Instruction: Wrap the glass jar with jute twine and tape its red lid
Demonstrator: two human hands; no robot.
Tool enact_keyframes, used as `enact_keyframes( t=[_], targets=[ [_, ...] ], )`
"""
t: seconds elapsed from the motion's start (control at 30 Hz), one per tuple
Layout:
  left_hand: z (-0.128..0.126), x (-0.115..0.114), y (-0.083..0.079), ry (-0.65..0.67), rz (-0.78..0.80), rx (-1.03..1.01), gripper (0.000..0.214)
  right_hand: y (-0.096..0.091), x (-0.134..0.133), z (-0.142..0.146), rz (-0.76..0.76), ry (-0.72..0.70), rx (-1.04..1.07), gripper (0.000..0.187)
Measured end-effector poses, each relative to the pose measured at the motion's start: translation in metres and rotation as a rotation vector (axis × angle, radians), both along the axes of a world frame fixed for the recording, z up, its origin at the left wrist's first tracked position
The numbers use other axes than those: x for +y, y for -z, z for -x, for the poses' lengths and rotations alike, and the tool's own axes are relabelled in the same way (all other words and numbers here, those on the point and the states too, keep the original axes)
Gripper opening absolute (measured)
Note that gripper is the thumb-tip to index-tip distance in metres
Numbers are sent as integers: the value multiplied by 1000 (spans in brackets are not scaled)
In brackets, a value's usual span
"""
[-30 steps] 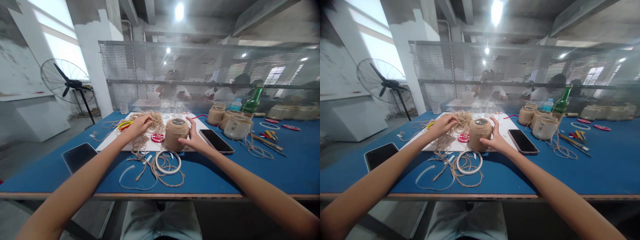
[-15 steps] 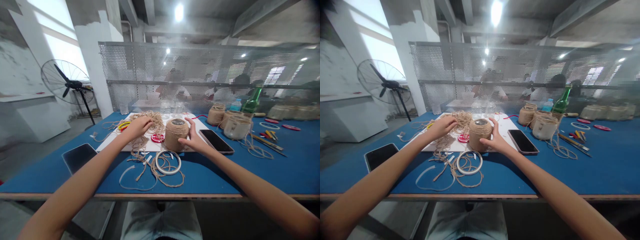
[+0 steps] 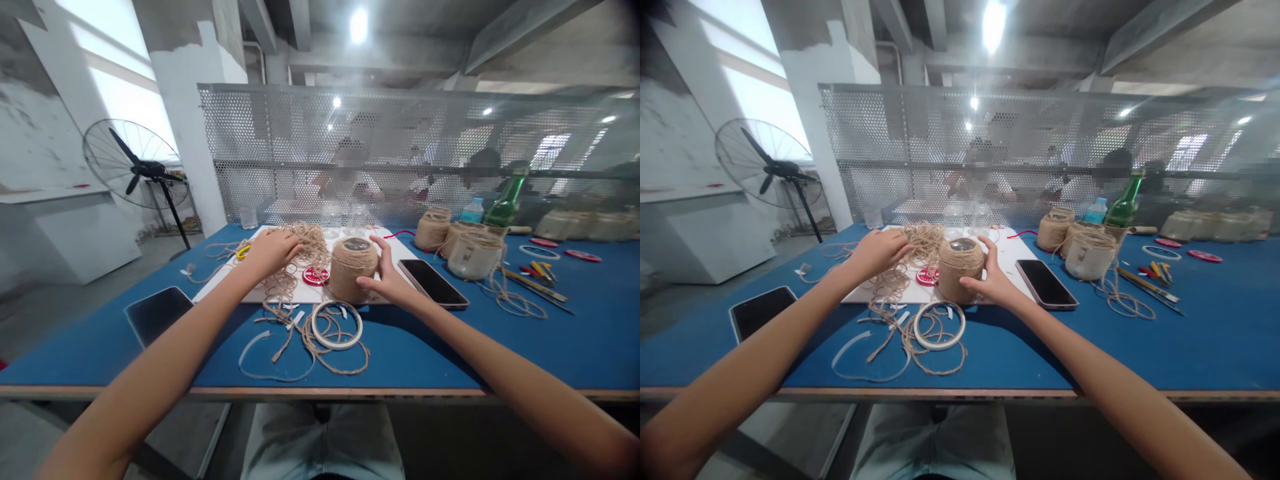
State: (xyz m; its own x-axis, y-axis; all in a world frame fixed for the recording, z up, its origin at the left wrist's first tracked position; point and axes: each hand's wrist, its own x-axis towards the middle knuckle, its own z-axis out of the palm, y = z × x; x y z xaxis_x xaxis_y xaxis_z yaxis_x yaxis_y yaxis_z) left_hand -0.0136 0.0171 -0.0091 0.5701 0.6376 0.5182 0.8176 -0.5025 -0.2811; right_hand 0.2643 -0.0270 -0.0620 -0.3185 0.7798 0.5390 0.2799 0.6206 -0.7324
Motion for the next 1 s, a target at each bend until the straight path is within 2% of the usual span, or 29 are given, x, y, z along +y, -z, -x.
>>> enact_keyframes(
  t=[0.13,0.3,0.43,0.77,1.0],
  targets=[
    [-2,-4,-2,-1,-25,19,33,0,-1,1,-49,39,-32,93],
    [-5,-6,-1,6,-45,-5,33,0,-7,7,-123,139,-79,111],
    [-5,-5,0,16,-63,-35,29,-1,-10,11,-107,184,-96,108],
    [-6,-4,2,32,-103,-102,19,1,-6,7,-116,158,-107,98],
    [-4,0,4,53,-96,-90,20,5,4,0,-111,76,-99,96]
  ],
)
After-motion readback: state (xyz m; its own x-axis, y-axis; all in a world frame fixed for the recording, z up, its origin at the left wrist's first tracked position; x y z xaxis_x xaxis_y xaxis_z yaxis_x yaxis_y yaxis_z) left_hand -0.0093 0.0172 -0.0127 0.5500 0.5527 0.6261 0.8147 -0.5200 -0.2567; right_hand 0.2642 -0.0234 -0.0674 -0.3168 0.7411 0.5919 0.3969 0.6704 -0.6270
